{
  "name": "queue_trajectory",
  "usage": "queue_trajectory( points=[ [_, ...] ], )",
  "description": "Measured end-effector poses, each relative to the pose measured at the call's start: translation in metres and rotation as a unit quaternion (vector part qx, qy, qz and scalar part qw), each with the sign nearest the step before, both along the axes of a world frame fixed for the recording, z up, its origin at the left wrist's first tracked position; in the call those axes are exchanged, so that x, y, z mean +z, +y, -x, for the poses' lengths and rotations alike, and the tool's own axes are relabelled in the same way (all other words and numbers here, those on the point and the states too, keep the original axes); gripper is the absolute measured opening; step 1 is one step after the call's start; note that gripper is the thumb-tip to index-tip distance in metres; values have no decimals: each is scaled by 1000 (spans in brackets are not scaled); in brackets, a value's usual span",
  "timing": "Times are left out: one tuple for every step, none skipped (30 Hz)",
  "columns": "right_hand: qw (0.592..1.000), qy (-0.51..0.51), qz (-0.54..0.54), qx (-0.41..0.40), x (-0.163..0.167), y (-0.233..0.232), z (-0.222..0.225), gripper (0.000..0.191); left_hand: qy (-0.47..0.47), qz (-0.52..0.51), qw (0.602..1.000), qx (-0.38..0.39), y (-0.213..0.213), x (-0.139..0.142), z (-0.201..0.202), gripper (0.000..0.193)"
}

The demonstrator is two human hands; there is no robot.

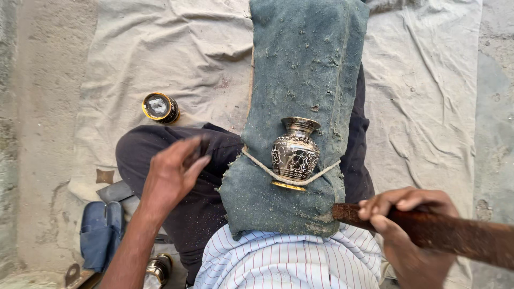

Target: The person sits on the ground with a small brass pot lashed to a green sandbag cushion on their lap. They hold a steel punch against the pot's decorated surface and strike it with a wooden mallet, repositioning the punch repeatedly to work the pattern around the vessel, briefly rotating the pot to reach other sides.

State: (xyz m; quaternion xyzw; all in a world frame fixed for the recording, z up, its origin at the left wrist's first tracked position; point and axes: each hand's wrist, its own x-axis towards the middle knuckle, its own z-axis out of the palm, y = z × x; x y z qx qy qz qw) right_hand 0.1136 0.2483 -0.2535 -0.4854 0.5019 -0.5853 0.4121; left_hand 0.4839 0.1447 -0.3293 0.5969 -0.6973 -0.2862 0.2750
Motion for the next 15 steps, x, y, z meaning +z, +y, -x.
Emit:
queue_trajectory(
  points=[
    [1000, -25, -3, 6, -7, 1, 0, 25, -68, -23, 997, -4, 9, -1, -7, 46],
    [999, -49, -6, 11, -15, 0, -1, 23, -125, -13, 992, 6, 17, -1, -11, 43],
    [998, -62, -12, 13, -20, -1, 0, 22, -181, -2, 983, 19, 25, 1, -14, 39],
    [998, -65, -12, 15, -25, -3, -1, 22, -234, 11, 971, 35, 28, 4, -16, 36],
    [997, -69, -12, 16, -27, -5, -1, 22, -269, 32, 962, 42, 28, 8, -15, 35],
    [998, -63, -10, 15, -28, -6, -3, 22, -304, 51, 950, 49, 28, 15, -15, 34],
    [998, -56, -9, 15, -29, -7, -3, 23, -337, 69, 937, 57, 26, 23, -11, 34],
    [999, -48, -9, 17, -28, -7, -6, 24, -225, 76, 969, 73, 21, 31, -6, 33],
    [999, -40, -9, 16, -28, -6, -7, 25, -110, 82, 987, 85, 16, 40, 3, 32],
    [999, -33, -12, 15, -28, -5, -9, 26, 7, 85, 992, 94, 12, 48, 13, 32],
    [999, -39, -12, 18, -28, -3, -11, 26, 86, 61, 992, 64, 9, 56, 25, 32],
    [999, -46, -13, 21, -29, -2, -12, 26, 165, 35, 985, 33, 4, 63, 39, 32],
    [998, -53, -14, 24, -31, -1, -12, 26, 202, 12, 979, -2, -1, 66, 54, 32],
    [998, -53, -9, 27, -33, -2, -12, 26, 238, -11, 970, -38, -8, 69, 66, 32],
    [998, -53, -6, 30, -35, -4, -12, 25, 255, -21, 965, -56, -16, 69, 77, 35]
  ],
)
